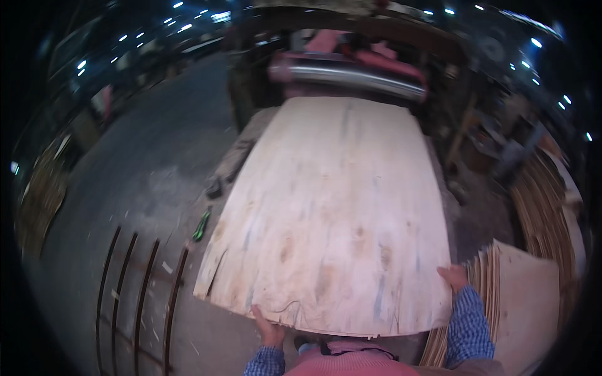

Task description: The person feeds thin sheets of wood veneer through a roller press by hand, then carries a metal grate across the warehouse floor and positions it.

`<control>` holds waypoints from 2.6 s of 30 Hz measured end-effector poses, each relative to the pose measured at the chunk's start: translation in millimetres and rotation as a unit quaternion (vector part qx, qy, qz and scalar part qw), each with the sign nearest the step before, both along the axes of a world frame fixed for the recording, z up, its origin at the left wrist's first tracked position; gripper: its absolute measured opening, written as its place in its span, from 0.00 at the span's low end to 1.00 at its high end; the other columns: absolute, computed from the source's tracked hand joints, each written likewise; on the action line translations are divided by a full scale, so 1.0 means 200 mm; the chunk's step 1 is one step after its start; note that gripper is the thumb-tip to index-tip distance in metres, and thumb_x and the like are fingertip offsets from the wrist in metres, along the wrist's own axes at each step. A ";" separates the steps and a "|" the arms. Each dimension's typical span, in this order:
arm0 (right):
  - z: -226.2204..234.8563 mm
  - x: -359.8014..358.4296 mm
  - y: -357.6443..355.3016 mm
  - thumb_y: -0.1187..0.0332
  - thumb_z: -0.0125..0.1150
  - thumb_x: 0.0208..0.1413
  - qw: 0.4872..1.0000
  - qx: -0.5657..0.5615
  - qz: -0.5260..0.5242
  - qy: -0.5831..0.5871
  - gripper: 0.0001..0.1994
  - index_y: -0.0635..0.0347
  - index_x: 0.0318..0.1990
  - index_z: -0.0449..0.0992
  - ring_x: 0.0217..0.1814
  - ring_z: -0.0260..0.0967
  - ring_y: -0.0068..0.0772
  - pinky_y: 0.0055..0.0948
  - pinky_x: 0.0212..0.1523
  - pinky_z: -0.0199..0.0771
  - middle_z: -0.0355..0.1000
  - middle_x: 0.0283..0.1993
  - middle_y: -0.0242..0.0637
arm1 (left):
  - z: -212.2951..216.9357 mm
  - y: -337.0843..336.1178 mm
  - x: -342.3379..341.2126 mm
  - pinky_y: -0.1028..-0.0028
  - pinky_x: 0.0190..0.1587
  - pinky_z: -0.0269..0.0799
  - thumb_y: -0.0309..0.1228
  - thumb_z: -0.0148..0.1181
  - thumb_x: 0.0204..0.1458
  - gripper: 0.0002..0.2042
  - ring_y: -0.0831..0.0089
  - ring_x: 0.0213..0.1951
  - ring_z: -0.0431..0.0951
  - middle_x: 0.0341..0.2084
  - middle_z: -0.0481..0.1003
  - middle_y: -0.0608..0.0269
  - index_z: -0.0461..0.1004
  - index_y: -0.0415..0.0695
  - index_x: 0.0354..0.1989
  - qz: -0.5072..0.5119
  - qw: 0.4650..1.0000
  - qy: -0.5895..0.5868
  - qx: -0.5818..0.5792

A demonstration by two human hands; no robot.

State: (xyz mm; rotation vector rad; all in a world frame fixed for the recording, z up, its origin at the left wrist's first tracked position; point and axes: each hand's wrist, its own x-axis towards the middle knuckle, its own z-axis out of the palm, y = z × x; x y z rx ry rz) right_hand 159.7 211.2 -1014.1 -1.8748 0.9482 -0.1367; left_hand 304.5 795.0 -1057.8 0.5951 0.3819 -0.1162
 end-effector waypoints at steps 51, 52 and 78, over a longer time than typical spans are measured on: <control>1.18 -0.24 0.53 0.58 0.49 0.63 0.829 -0.133 -0.077 -0.538 0.11 0.56 0.38 0.69 0.33 0.70 0.29 0.27 0.32 0.73 0.70 0.34 0.33 | 0.31 -0.15 0.12 0.52 0.63 0.59 0.58 0.46 0.59 0.36 0.50 0.59 0.64 0.53 0.67 0.46 0.61 0.30 0.55 -0.186 0.970 0.040 -0.148; 1.23 -0.20 0.61 0.54 0.46 0.65 0.832 -0.223 -0.071 -0.502 0.14 0.55 0.38 0.68 0.32 0.70 0.28 0.27 0.30 0.73 0.70 0.33 0.32 | 0.29 -0.12 0.13 0.51 0.63 0.58 0.58 0.46 0.59 0.35 0.50 0.60 0.64 0.52 0.67 0.46 0.61 0.32 0.56 -0.197 0.966 0.039 -0.160; 0.38 0.18 1.65 0.75 0.58 0.36 0.838 -0.465 0.281 -0.055 0.38 0.58 0.64 0.62 0.68 0.52 0.63 0.60 0.63 0.55 0.57 0.66 0.52 | 0.61 -0.07 0.24 0.50 0.59 0.68 0.28 0.45 0.63 0.18 0.52 0.56 0.70 0.55 0.68 0.45 0.59 0.34 0.60 -0.322 0.947 -0.007 -0.007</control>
